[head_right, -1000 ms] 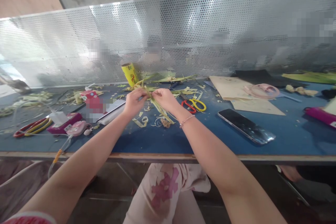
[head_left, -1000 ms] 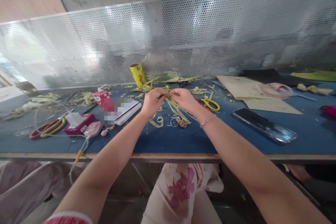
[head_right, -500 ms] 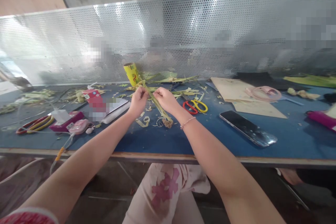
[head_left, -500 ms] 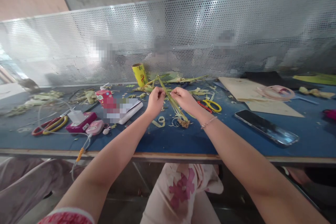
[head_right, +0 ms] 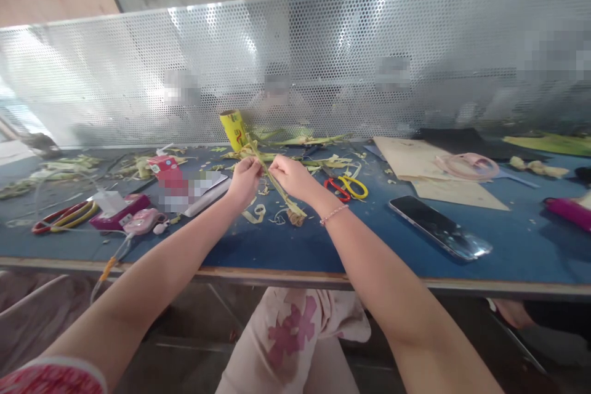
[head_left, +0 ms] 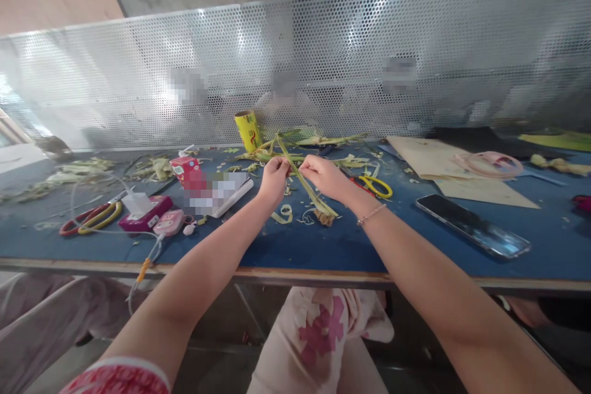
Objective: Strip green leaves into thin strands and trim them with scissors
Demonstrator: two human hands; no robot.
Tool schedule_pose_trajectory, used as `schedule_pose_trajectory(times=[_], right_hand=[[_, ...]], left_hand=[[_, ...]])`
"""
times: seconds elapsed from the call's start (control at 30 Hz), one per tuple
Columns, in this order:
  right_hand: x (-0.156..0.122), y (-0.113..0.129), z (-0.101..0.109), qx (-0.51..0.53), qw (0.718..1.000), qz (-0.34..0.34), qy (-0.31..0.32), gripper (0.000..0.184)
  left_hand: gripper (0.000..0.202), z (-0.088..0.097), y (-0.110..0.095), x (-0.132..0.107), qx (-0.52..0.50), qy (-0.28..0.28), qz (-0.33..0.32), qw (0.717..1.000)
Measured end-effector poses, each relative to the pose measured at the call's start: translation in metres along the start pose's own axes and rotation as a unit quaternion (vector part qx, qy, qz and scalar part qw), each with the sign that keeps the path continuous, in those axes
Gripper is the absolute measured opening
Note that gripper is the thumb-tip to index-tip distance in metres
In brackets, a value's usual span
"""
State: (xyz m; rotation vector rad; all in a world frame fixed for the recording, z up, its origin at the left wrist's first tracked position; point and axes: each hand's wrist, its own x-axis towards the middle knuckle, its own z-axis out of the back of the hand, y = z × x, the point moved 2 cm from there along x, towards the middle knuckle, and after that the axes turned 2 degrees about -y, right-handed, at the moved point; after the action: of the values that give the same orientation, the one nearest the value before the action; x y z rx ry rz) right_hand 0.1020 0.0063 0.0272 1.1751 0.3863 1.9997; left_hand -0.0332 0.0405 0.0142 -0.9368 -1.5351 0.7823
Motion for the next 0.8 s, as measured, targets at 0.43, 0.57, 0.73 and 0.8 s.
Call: schedule_pose_trajectory(times=[0.43, 0.57, 0.73, 0.8], right_hand=[[-0.003, 0.002, -0.009, 0.059, 0.998, -0.025, 0.009, 0.025], [-0.003, 0.0, -0.011, 0.159, 0.986, -0.052, -0.007, 0.022], [-0.005, -0.003, -0.018, 0.261, 0.96, -0.104, 0.008, 0.024], [-0.005, -0.003, -0.021, 0.29, 0.949, -0.123, 0.007, 0.025]], left_hand=[[0.022, -0.002, -0.003, -0.006, 0.033, 0.114, 0.013, 0.993], [0.029, -0.002, 0.001, -0.008, 0.0, 0.127, 0.044, 0.991], [0.035, 0.002, 0.005, -0.008, -0.025, 0.129, 0.016, 0.991], [0.037, 0.001, 0.003, -0.009, -0.05, 0.141, 0.02, 0.989]])
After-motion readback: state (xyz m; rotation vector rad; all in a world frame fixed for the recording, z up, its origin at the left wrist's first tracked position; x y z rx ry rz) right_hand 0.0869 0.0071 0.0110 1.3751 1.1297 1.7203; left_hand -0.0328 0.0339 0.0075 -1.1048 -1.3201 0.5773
